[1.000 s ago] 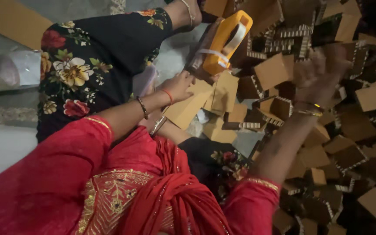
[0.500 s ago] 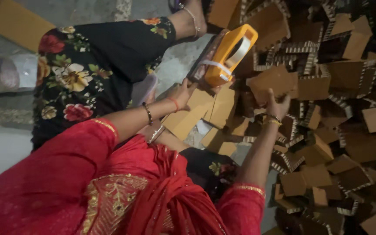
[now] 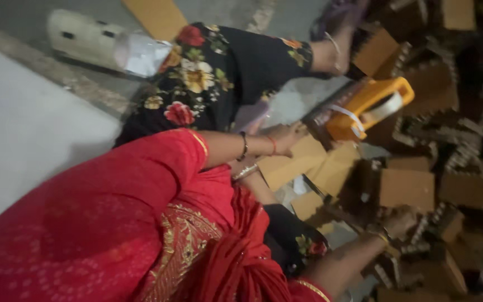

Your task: The person sits on the floor and assembles small cardboard boxes by folding flaps and securing them with tape from a handheld dispenser. They repeatedly pick up flat pieces, fold them into box shapes, apply tape, and place the finished boxes into a growing pile.

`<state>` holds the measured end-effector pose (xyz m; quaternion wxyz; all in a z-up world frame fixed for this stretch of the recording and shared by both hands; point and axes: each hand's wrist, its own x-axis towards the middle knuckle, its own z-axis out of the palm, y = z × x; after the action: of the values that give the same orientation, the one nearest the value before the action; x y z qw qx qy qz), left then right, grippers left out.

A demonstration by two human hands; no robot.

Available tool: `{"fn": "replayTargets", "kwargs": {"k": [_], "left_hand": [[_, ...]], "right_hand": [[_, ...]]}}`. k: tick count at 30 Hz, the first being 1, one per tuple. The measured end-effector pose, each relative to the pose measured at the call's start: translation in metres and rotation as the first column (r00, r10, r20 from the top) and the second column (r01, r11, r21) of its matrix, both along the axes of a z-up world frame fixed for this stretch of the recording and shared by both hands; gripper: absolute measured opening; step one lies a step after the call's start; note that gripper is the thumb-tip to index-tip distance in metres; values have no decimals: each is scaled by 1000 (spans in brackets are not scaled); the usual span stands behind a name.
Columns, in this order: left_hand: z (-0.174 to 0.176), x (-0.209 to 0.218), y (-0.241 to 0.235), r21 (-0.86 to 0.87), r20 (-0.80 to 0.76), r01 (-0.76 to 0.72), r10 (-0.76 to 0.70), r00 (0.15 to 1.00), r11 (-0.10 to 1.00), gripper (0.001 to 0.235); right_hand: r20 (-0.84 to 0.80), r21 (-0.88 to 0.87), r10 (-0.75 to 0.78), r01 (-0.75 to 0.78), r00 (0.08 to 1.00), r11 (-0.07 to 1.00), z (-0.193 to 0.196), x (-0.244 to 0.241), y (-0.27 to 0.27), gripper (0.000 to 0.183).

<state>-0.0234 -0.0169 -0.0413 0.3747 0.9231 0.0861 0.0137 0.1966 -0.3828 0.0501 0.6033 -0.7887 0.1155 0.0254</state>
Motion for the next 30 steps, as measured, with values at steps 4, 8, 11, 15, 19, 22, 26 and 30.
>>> {"fn": "replayTargets", "kwargs": {"k": [4, 8, 11, 15, 19, 22, 26, 30], "left_hand": [[7, -14, -4, -44, -62, 33, -36, 997, 998, 77], [8, -20, -8, -5, -54, 29, -29, 998, 1000, 71], [6, -16, -6, 0, -50, 9, -9, 999, 1000, 75], [1, -17, -12, -18, -61, 30, -31, 998, 999, 79], [0, -22, -6, -35, -134, 48, -52, 990, 998, 80], [-1, -25, -13, -44, -76, 61, -64, 995, 997, 87], [-2, -26, -5, -85, 7, 29, -28, 1000, 996, 90], [-7, -19, 1, -311, -82, -10, -17, 996, 950, 66]], "right_hand": [[22, -71, 32, -30, 999, 997, -16, 2, 31, 72], [58, -115, 44, -37, 997, 993, -16, 9, 46, 67], [74, -126, 64, -54, 995, 991, -18, 11, 54, 62], [73, -172, 116, -102, 991, 980, -19, 5, 65, 56], [77, -211, 137, -118, 988, 970, -17, -16, 84, 50], [84, -241, 129, -105, 988, 965, -18, -44, 92, 46], [132, -314, 232, -182, 964, 932, -24, -81, 129, 40], [320, -549, 386, -163, 865, 820, -4, -146, 115, 34]]}}
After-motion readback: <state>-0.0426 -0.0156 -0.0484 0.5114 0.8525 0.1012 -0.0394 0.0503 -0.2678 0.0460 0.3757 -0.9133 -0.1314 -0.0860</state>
